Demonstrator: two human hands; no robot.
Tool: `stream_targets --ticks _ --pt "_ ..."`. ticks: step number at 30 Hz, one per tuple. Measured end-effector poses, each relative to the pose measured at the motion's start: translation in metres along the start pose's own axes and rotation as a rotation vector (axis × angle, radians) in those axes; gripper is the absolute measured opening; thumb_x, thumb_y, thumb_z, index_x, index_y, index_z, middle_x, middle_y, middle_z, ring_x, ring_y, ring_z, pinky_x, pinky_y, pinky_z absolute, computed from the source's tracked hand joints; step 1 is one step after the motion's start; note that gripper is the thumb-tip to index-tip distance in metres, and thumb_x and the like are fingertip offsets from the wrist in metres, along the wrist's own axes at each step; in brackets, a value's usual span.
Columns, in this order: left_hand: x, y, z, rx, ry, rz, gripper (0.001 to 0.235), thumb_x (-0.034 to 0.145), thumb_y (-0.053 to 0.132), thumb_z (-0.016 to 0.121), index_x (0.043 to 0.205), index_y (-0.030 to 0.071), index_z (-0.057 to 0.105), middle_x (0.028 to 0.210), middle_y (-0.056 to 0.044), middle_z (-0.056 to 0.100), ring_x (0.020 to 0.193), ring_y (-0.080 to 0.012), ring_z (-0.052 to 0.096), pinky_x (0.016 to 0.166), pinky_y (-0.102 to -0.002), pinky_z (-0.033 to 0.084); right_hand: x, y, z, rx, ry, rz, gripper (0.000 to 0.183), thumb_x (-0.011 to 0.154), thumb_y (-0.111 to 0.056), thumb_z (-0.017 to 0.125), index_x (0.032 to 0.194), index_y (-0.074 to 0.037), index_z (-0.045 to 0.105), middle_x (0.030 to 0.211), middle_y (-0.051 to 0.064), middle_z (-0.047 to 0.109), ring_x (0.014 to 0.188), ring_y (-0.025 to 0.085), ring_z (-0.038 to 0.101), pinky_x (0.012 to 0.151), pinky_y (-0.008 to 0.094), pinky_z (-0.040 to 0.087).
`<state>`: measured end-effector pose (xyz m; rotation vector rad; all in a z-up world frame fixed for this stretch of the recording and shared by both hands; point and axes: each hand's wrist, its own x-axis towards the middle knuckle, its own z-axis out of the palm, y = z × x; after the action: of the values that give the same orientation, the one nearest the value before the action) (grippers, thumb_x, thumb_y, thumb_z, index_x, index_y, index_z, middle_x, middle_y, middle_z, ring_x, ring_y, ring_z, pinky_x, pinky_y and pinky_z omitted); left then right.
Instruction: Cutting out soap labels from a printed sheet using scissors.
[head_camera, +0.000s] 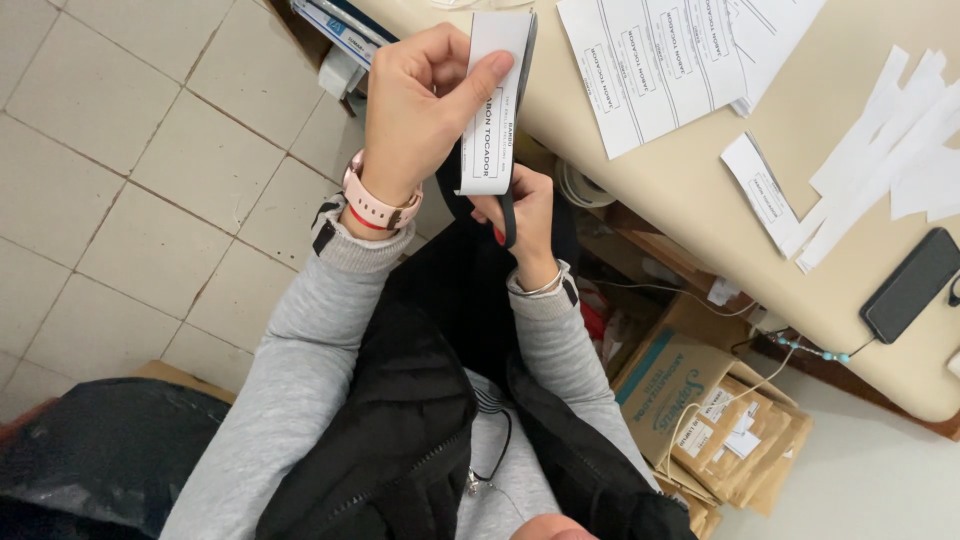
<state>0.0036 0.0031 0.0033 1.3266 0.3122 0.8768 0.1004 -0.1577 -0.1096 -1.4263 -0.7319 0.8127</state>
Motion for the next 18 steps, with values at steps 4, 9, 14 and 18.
stream_targets --ticks 4,9,14,18 --pt "0.001 -0.002 0.001 0.080 0.031 -0.017 0.018 0.104 0.008 0.075 0.091 -0.002 0.068 0.075 -0.002 0.072 0.065 -0.0007 0.059 0.055 -0.019 0.042 0.002 0.004 0.000 0.002 0.002 0.004 0.017 0.087 -0.008 0.082 0.095 0.003 0.073 0.079 0.005 0.073 0.060 0.009 0.064 0.056 0.023 0.053" --pt "0.025 -0.027 -0.011 0.039 0.026 0.013 0.016 0.105 0.008 0.075 0.094 -0.003 0.069 0.078 -0.001 0.073 0.067 -0.0014 0.062 0.057 -0.021 0.045 0.027 -0.021 0.010 -0.031 0.039 0.003 0.016 0.087 -0.009 0.082 0.096 0.003 0.074 0.077 0.004 0.073 0.058 0.008 0.063 0.054 0.023 0.051" --pt "0.046 -0.037 -0.016 0.096 -0.003 0.045 0.015 0.106 0.007 0.073 0.096 -0.003 0.069 0.080 -0.002 0.073 0.069 -0.0041 0.063 0.059 -0.024 0.047 0.087 -0.063 0.024 0.160 0.062 -0.033 0.028 0.093 -0.021 0.077 0.079 0.000 0.067 0.062 0.005 0.063 0.050 0.013 0.058 0.049 0.027 0.043" --pt "0.060 -0.026 -0.027 0.148 -0.032 0.088 0.014 0.108 0.006 0.072 0.097 -0.003 0.069 0.082 -0.003 0.073 0.071 -0.0063 0.064 0.060 -0.025 0.049 0.119 -0.063 0.036 0.323 0.094 -0.042 0.034 0.095 -0.028 0.074 0.075 -0.001 0.063 0.062 0.006 0.060 0.050 0.015 0.056 0.050 0.029 0.042"
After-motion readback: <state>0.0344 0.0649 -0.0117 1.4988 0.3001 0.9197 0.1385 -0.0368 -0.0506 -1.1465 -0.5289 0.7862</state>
